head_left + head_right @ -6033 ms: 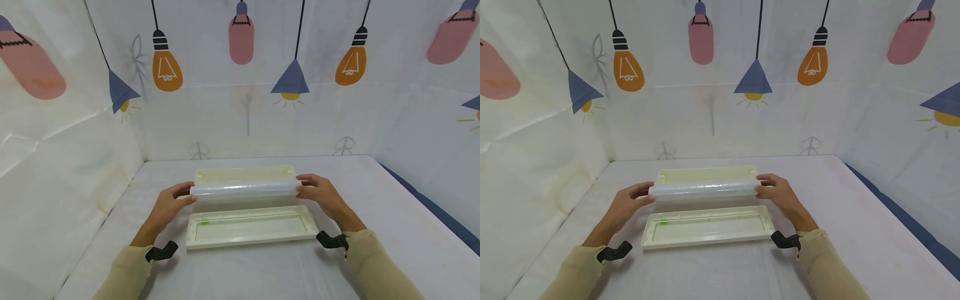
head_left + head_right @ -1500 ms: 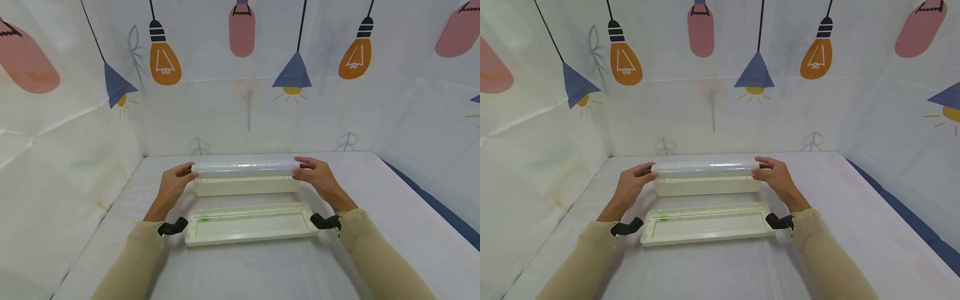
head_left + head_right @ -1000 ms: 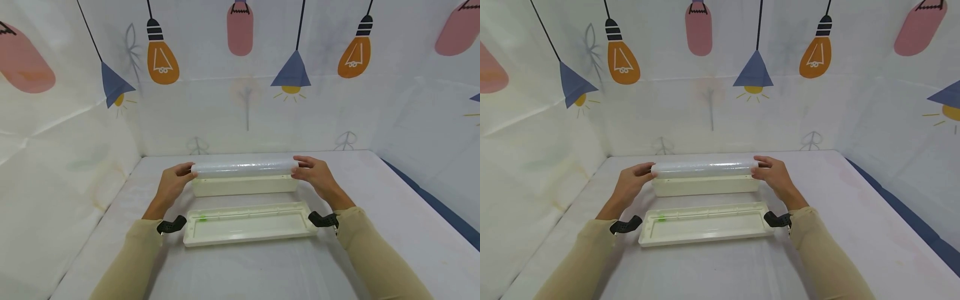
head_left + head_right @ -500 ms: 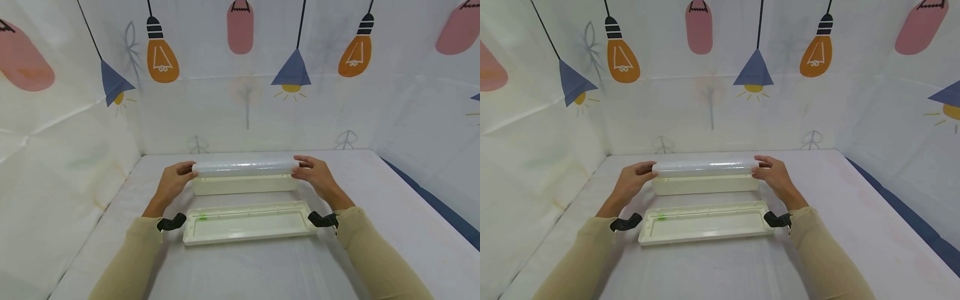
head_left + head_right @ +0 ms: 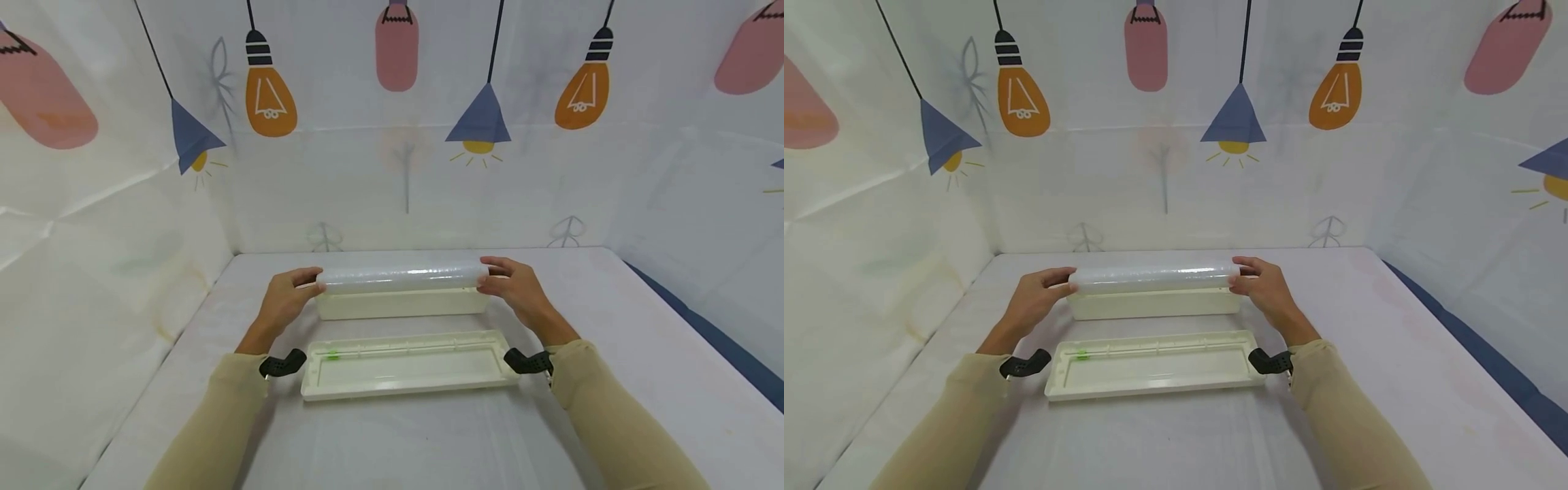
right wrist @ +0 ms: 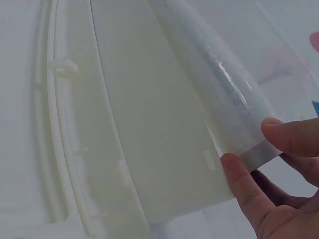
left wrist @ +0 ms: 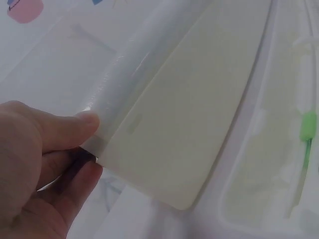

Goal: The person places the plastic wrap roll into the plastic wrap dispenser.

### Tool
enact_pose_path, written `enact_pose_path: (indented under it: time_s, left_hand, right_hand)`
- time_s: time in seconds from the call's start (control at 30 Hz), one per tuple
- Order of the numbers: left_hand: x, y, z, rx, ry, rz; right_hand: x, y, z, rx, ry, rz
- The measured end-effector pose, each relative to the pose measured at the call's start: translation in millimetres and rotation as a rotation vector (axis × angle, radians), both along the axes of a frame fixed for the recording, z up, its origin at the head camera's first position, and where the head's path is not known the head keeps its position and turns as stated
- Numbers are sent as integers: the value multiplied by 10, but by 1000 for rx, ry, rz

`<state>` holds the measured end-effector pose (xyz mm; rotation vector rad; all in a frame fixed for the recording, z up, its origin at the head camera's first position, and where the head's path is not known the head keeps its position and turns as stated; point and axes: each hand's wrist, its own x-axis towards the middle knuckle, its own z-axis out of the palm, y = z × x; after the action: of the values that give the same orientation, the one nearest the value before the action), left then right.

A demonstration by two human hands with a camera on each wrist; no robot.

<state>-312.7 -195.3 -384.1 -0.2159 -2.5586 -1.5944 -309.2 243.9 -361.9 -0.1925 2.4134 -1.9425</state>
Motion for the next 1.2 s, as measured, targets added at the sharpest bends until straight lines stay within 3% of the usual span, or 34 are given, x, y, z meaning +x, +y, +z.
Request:
enact_pose_path:
  time_s: [0.43,0.77,1.0,1.2]
  left_hand:
    - [33,-19,15,-79,39,-47]
    - [31,24,-9,-87,49,31]
    - [5,30,-29,-122,79,52]
    - [5,42,-27,-116,55,36]
  right_hand:
    - [53,1,30,116,33,19]
    - [39,-16,59,92,21,35]
    - [19,16,60,225,54,26]
    - [-4,35,62,280,78,18]
